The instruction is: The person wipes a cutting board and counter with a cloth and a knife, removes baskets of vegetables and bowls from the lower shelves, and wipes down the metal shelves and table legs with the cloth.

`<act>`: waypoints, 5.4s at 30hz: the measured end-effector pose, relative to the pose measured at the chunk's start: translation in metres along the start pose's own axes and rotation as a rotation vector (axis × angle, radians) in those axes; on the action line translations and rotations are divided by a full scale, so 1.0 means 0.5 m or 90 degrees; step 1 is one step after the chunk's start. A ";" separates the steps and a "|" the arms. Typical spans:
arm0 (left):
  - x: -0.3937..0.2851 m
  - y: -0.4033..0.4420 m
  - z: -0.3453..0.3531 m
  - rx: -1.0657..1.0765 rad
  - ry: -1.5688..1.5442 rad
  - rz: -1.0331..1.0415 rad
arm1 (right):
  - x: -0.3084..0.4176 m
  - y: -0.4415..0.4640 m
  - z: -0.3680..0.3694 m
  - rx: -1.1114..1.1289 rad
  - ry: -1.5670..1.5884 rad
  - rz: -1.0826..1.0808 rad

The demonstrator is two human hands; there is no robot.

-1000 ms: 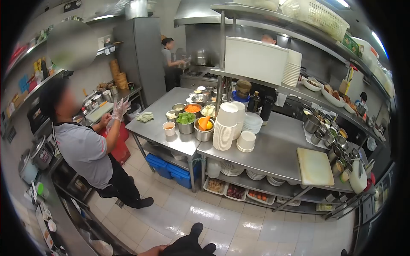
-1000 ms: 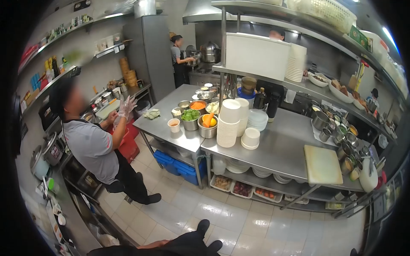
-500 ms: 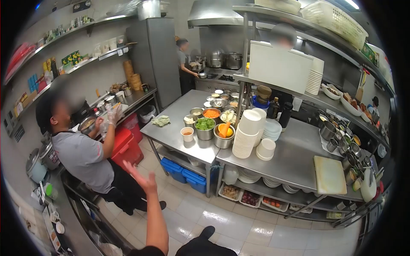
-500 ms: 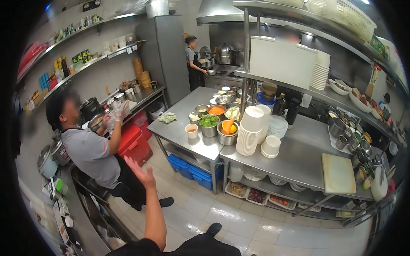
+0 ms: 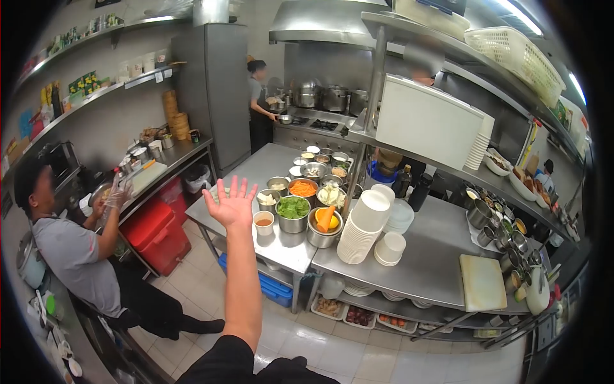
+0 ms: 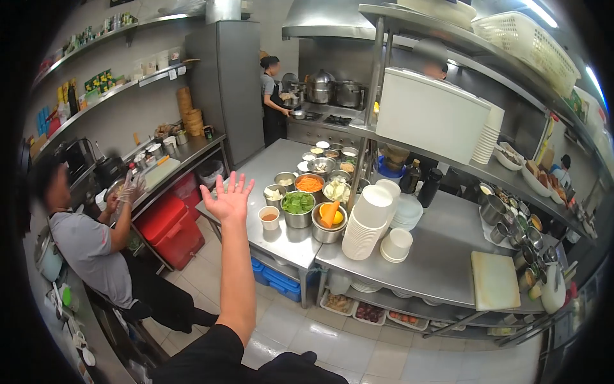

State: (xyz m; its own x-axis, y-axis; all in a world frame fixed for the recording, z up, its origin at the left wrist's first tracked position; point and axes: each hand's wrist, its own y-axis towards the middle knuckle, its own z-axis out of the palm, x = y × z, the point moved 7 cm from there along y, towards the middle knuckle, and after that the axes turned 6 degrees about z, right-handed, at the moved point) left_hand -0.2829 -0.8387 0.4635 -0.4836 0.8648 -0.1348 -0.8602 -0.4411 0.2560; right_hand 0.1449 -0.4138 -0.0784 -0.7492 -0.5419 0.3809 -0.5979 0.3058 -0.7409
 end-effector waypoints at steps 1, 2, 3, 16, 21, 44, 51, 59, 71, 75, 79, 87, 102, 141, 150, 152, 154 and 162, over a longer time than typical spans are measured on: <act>-0.008 -0.011 0.009 0.006 0.047 0.052 | -0.009 0.001 -0.001 -0.006 0.004 0.010; -0.001 -0.018 0.007 0.000 0.048 0.047 | -0.022 0.000 0.000 -0.012 0.008 0.023; -0.018 -0.027 0.016 0.067 0.125 0.151 | -0.035 -0.002 0.001 -0.017 0.012 0.037; -0.124 0.007 0.012 -0.052 0.241 0.470 | -0.275 -0.018 0.071 -0.087 -0.020 0.105; 0.127 -0.026 0.112 0.235 0.008 -0.394 | -0.212 -0.076 -0.042 -0.076 0.057 0.180; 0.234 -0.625 -0.615 1.175 1.122 -1.068 | -0.104 -0.191 -0.256 -0.252 0.178 0.215; 0.221 -0.715 -0.640 1.033 1.098 -1.150 | 0.022 -0.234 -0.718 -0.503 0.235 -0.022; 0.441 -0.659 -0.439 0.766 1.164 -0.575 | 0.127 -0.103 -0.986 -0.751 0.102 -0.370; 0.409 -0.955 -0.507 0.666 1.247 -1.009 | 0.111 0.281 -0.920 -0.643 -0.104 -0.258; 0.514 -0.974 -0.488 0.717 1.181 -1.037 | 0.146 0.279 -0.944 -0.664 -0.121 -0.243; 0.707 -0.932 -0.442 0.885 1.152 -0.953 | 0.156 0.263 -1.019 -0.626 -0.240 -0.252; 0.944 -0.911 -0.374 1.014 1.086 -0.820 | 0.029 0.210 -0.999 -0.693 -0.100 -0.233; 0.964 -1.102 -0.519 1.438 0.997 -1.118 | -0.924 -0.303 -0.356 -0.290 0.498 0.893; 1.759 -2.350 -0.193 1.262 0.773 -1.083 | -1.781 -0.602 -1.258 -0.702 0.917 0.246; 1.942 -2.414 -0.256 0.964 0.986 -1.081 | -1.971 -0.346 -1.550 -0.597 1.311 -0.096; 2.038 -2.454 -0.278 0.718 1.068 -1.067 | -2.023 -0.188 -1.503 -0.415 1.161 0.029; 2.166 -2.476 -0.354 0.481 1.015 -1.083 | -2.055 -0.016 -1.456 -0.310 1.049 0.084; 2.258 -2.462 -0.455 0.217 0.748 -0.831 | -1.979 0.520 -1.610 -0.449 1.047 0.180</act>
State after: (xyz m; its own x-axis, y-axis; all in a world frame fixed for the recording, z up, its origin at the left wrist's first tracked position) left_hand 0.1929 0.6261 -0.2217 0.4336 -0.0964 -0.8960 -0.7479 0.5160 -0.4175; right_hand 0.5013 0.8319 -0.2028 -0.0629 0.6893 0.7217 -0.0833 0.7170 -0.6921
